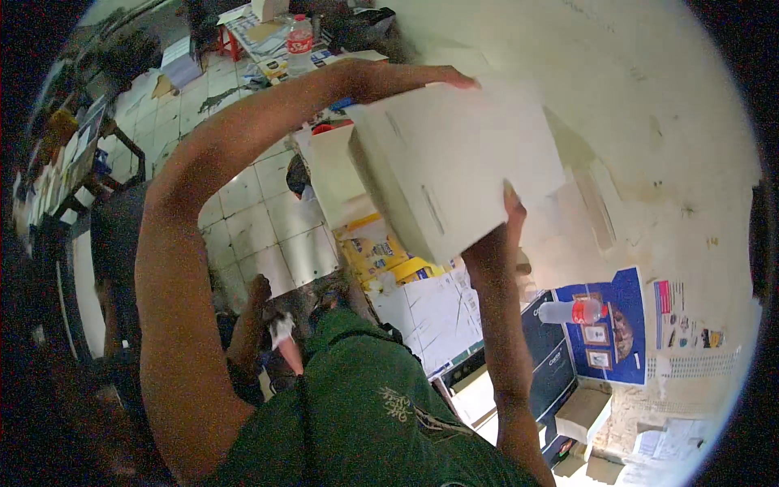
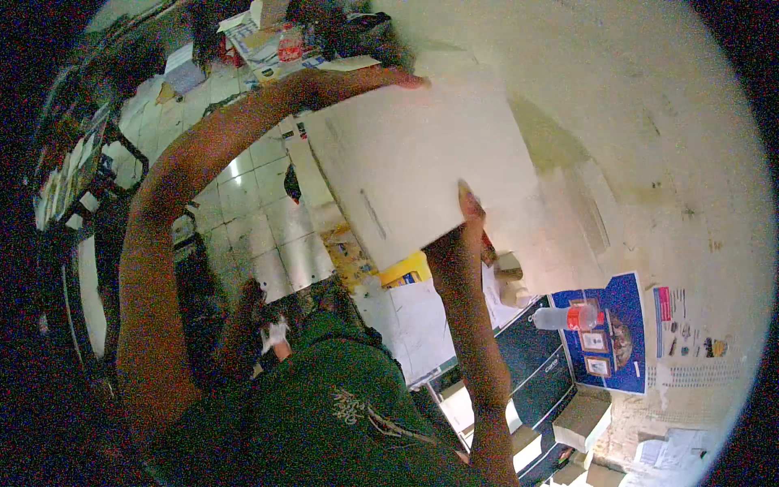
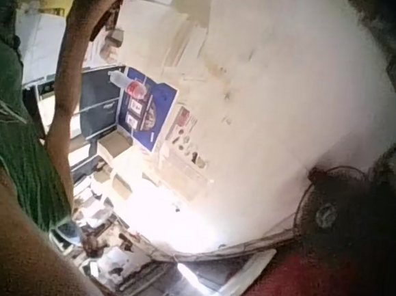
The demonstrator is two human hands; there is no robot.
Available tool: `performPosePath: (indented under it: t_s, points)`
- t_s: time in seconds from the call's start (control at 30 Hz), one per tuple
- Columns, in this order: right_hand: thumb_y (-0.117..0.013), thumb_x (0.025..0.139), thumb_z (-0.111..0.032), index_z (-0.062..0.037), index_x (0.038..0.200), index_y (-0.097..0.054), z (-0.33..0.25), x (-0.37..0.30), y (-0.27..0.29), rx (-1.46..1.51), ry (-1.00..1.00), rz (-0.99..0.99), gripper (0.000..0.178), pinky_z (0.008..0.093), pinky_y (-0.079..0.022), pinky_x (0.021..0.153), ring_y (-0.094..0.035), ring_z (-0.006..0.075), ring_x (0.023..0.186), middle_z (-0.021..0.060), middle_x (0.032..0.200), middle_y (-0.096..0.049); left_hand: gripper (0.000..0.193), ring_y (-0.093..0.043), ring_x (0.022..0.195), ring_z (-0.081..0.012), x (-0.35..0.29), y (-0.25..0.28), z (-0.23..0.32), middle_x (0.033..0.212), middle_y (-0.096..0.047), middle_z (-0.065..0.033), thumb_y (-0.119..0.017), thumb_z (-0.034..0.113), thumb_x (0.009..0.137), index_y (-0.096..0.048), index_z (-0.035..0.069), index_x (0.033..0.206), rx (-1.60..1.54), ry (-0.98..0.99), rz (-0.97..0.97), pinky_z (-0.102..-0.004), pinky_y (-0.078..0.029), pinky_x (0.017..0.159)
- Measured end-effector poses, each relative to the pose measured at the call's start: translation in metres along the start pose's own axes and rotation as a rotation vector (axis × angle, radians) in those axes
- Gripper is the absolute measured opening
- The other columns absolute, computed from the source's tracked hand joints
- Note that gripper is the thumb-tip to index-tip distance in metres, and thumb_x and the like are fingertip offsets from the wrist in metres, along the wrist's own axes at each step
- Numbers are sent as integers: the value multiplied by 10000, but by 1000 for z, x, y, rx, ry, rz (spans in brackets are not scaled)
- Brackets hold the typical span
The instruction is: The person flips through sheets in paper stacks on a desk by hand, aligns them, and moves the completed stacks to other parts of the workspace.
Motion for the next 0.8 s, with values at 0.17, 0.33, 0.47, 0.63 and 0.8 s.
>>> performPosePath:
  t_s: [0.17,0.33,0.47,0.63,0.8]
  points:
    - [-511,841,-703,-102,1444,-409,27,37,-46,134,-254,108,858,423,-423,990,-477,229,1259,117,1393,-498,618,-335,1416,-249,-38,33,-38,1506,-402,-86,-464,448,1003,-344,121,1513,4,284,-7,-425,-291,1159]
    - [-519,840,-714,-145,1414,-452,58,71,-45,191,-345,139,811,464,-492,881,-563,273,1156,112,1342,-547,578,-347,1405,-237,-62,42,-66,1498,-408,-86,-466,397,1010,-358,116,1504,-22,345,-1,-410,-292,1157]
    - [-598,821,-686,-84,1397,-439,63,83,-54,215,-356,147,848,515,-482,925,-576,310,1190,151,1361,-525,547,-357,1396,-228,-76,46,-81,1491,-414,-86,-467,357,1016,-369,112,1496,-43,366,-2,-398,-292,1155]
    - [-607,788,-700,-76,1382,-462,65,91,-59,181,-408,196,874,503,-473,923,-576,310,1149,153,1311,-556,511,-369,1385,-217,-84,54,-95,1482,-421,-86,-469,306,1024,-383,107,1486,-60,381,-5,-383,-293,1153]
    - [-568,787,-736,-81,1366,-500,62,91,-71,155,-427,256,877,465,-495,884,-580,312,1076,166,1274,-572,512,-306,1437,-212,-88,52,-97,1547,-346,-76,-423,299,1055,-331,114,1524,-322,475,-37,-377,-233,1189]
Point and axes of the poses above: each hand's wrist, its own x-axis towards the middle knuckle, its own y-axis out of the back of the hand, z = x × y, the point moved 2 cm from there along x, towards the middle knuckle
